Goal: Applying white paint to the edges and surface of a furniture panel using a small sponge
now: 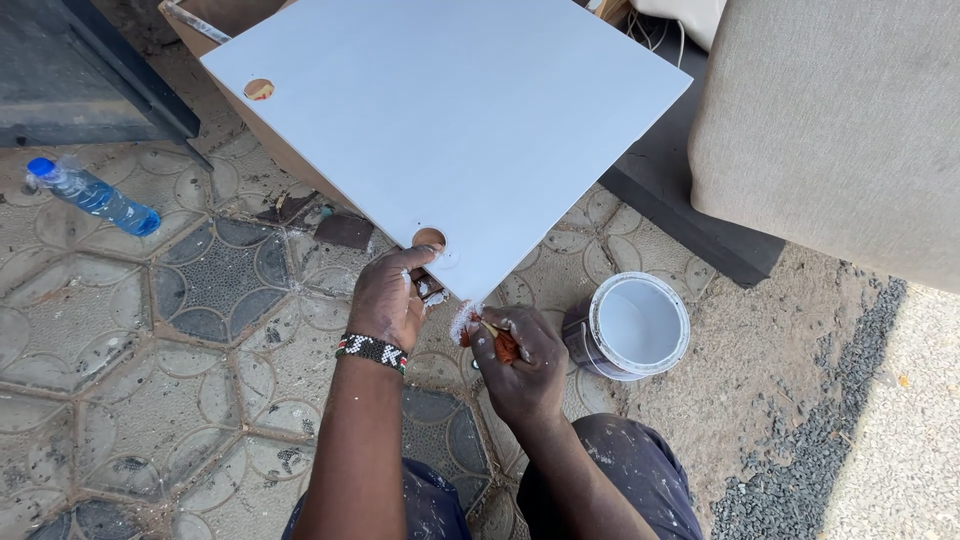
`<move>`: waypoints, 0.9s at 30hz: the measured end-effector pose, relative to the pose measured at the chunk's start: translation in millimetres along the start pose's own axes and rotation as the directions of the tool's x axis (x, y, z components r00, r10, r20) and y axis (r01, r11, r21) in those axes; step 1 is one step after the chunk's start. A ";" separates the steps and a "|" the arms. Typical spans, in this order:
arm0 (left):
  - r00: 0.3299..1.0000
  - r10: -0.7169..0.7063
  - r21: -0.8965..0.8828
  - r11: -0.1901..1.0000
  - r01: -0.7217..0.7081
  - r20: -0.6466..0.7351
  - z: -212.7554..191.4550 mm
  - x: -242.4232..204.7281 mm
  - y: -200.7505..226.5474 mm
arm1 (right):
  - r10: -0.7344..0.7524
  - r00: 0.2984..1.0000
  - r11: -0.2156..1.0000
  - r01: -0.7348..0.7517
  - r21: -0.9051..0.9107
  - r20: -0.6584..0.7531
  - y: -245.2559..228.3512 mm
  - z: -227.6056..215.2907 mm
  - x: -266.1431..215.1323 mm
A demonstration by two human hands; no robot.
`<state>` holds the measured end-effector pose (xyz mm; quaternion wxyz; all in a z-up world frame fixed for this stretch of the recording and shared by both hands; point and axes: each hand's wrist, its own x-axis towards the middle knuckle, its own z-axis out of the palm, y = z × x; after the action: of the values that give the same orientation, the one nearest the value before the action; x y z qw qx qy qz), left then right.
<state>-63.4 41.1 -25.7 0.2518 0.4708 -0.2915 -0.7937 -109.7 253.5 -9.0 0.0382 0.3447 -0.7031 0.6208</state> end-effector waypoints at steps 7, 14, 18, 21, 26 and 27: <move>0.999 -0.015 0.030 0.999 0.013 0.046 -1.4 0.3 -6.2 | 0.092 0.987 0.989 -0.076 0.124 -0.128 20.2 4.2 11.3; 0.998 0.026 -0.072 0.997 -0.022 0.062 11.0 -20.8 -0.1 | 0.246 0.935 0.943 -0.169 0.287 -0.257 55.8 -9.5 86.6; 0.996 0.064 -0.107 0.993 -0.057 0.065 11.4 -21.8 0.4 | 0.314 0.944 0.903 -0.264 0.340 -0.101 36.8 -4.6 60.8; 0.996 0.001 -0.066 0.998 0.005 0.088 0.4 -6.6 -1.0 | 0.151 0.988 0.940 -0.144 0.310 -0.001 -18.0 7.5 18.8; 0.995 0.029 -0.073 0.997 -0.022 0.095 4.2 -9.4 -4.1 | 0.108 0.989 0.993 -0.102 0.062 -0.100 21.9 1.4 21.6; 0.994 0.048 -0.080 0.996 -0.041 0.094 5.9 -12.0 -4.5 | 0.220 0.966 0.971 -0.202 0.130 -0.136 24.2 -0.4 30.7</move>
<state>-64.1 53.7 -19.3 0.2734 0.4155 -0.2826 -0.8202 -146.0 240.2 -14.7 0.0043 0.2220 -0.6940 0.6849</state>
